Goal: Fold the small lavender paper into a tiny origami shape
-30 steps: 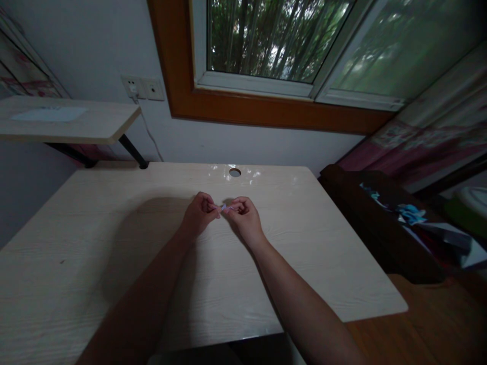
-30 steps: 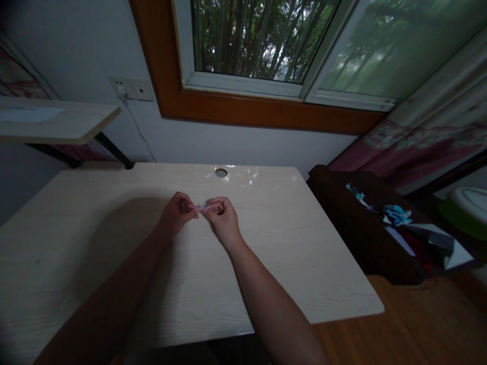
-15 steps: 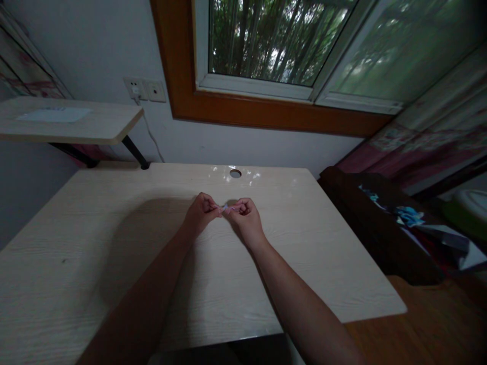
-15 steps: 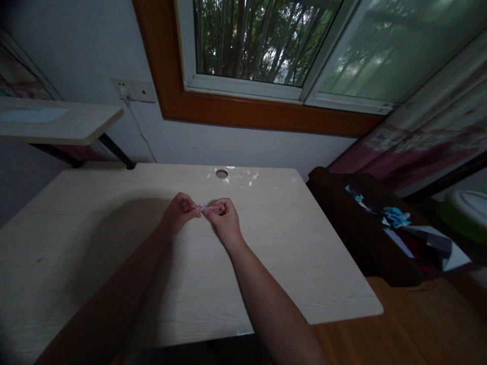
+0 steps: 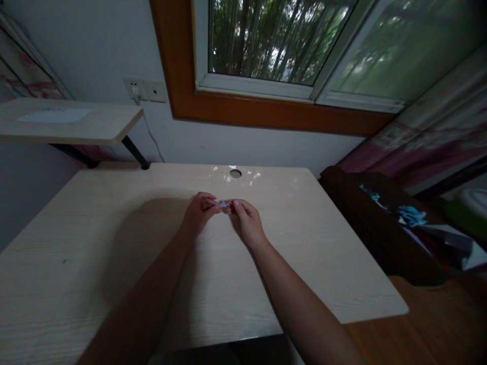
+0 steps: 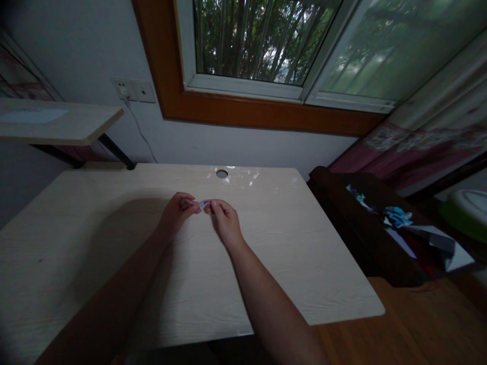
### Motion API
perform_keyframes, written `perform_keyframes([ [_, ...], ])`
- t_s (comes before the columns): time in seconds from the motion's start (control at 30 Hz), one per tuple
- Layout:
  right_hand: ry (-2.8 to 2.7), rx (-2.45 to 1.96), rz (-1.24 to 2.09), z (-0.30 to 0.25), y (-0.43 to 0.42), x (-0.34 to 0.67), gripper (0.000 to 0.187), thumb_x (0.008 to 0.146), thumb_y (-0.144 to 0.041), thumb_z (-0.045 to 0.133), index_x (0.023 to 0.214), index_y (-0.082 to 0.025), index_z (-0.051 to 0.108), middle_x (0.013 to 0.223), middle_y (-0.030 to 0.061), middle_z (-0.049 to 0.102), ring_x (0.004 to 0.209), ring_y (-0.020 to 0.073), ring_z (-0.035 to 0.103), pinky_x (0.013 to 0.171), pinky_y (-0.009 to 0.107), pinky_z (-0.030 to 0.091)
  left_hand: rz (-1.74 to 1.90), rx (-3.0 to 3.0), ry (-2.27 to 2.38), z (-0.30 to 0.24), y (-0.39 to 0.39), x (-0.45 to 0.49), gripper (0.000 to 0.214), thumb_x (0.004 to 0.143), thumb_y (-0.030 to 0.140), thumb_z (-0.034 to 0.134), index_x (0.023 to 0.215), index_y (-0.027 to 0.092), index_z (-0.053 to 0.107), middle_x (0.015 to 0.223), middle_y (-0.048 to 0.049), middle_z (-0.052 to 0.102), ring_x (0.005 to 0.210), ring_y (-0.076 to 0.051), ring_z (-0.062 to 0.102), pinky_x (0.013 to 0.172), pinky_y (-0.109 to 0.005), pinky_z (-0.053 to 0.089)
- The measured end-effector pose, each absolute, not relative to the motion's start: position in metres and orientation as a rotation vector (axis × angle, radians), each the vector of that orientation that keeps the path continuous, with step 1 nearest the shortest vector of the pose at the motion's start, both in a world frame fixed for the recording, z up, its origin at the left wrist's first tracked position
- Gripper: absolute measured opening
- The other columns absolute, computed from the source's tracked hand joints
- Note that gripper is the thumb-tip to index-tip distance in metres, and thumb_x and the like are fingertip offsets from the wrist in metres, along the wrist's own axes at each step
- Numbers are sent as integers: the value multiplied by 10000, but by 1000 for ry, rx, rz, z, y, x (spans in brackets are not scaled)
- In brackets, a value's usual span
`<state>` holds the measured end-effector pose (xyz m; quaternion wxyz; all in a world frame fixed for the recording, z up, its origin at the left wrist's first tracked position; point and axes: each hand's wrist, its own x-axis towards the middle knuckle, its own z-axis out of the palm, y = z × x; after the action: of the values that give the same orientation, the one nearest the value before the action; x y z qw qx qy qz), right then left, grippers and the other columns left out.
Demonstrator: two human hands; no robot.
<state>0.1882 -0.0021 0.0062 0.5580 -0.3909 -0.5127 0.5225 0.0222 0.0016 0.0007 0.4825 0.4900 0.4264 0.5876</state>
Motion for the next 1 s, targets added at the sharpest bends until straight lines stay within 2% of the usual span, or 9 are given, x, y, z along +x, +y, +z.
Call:
perform_keyframes([
  [0.1,-1251,-931,1212,5,-2,190,276,885,-462,610,839,-219,731,797,22,678,797,177,617,828,323,496,1436,1184,1039,1,2,22,349,685,269,797,927,185,560,736,19,686,680,-138,695,716,-301,580],
  [0.3,-1256,-958,1183,6,-3,191,224,854,-435,657,893,-241,762,795,17,679,758,173,602,777,312,487,1432,1191,1012,-3,4,21,360,685,276,798,937,184,559,730,24,687,674,-134,695,714,-295,578],
  [0.57,-1358,-1026,1040,6,-3,192,162,851,-384,670,868,-258,770,824,17,687,779,177,599,766,308,463,1427,1193,993,3,0,22,337,702,247,795,930,183,555,708,34,677,663,-123,689,705,-272,566],
  [0.87,-1410,-1032,925,11,-3,194,148,861,-372,662,847,-255,753,861,33,699,847,205,626,824,334,461,1379,1228,1039,2,-2,22,308,706,304,803,906,177,606,757,-9,717,701,-159,714,721,-304,583],
  [1.0,-1408,-1049,891,7,-2,193,161,872,-371,647,856,-235,732,853,31,682,818,191,609,786,321,463,1387,1216,1005,2,-1,23,281,745,345,780,898,168,625,792,-26,737,743,-173,730,749,-320,599],
])
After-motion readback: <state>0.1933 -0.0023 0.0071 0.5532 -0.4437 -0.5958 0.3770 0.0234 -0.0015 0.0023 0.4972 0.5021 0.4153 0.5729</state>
